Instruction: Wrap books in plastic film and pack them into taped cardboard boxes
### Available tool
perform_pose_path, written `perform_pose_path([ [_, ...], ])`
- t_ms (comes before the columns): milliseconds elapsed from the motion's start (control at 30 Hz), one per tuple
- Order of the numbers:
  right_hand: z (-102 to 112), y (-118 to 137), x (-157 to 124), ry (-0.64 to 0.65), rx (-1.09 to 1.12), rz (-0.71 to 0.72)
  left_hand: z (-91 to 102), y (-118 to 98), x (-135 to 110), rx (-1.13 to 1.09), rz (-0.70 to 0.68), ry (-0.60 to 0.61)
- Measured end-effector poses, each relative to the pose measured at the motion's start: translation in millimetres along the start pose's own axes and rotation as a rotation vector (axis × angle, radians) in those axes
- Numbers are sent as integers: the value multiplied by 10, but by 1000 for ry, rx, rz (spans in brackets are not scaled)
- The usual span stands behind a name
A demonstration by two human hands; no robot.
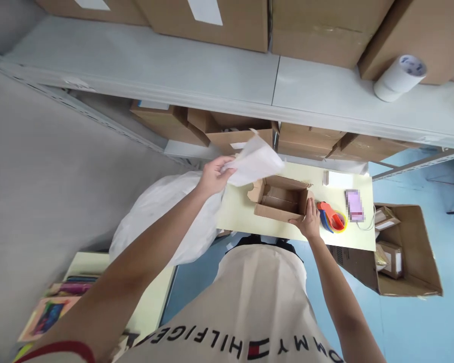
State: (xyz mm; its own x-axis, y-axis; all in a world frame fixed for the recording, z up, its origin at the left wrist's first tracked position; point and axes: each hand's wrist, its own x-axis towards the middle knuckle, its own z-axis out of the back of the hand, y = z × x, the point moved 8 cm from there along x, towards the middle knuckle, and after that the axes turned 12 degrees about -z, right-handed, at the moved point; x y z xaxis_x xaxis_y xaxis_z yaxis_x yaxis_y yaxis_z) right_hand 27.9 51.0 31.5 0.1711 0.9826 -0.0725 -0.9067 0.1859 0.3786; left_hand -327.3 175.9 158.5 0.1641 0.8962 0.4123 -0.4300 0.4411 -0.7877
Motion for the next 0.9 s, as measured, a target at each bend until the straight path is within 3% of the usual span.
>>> perform_pose_path([
  [100, -34, -2, 29, 13, 6, -14, -622, -457, 36, 31, -55, 224],
  [167, -49, -5, 45, 25, 21, -31, -1052, -527, -29, 72, -34, 376],
  [233, -52, -11, 58, 38, 44, -52, -1384, -435, -131, 120, 31, 499],
  [367, -36, -23, 69, 72, 93, -79, -1737, -140, -337, 206, 163, 657],
  [467, -24, -24, 69, 108, 113, -87, -1872, -96, -461, 266, 161, 743],
  [567, 4, 0, 63, 118, 151, -59, -1853, -239, -555, 331, 45, 715],
  [667, 61, -37, 43, 78, 244, -34, -1540, -361, -684, 403, -70, 494],
  [767, 140, -292, 21, -16, 457, -132, -1006, -137, -945, 381, 81, 183],
  [800, 136, -397, 16, -14, 538, -174, -883, 17, -1059, 337, 179, 148],
  [833, 116, -488, 16, 11, 605, -205, -830, 177, -1169, 276, 272, 181],
  [900, 70, -591, 36, 97, 672, -219, -868, 381, -1306, 159, 328, 347],
])
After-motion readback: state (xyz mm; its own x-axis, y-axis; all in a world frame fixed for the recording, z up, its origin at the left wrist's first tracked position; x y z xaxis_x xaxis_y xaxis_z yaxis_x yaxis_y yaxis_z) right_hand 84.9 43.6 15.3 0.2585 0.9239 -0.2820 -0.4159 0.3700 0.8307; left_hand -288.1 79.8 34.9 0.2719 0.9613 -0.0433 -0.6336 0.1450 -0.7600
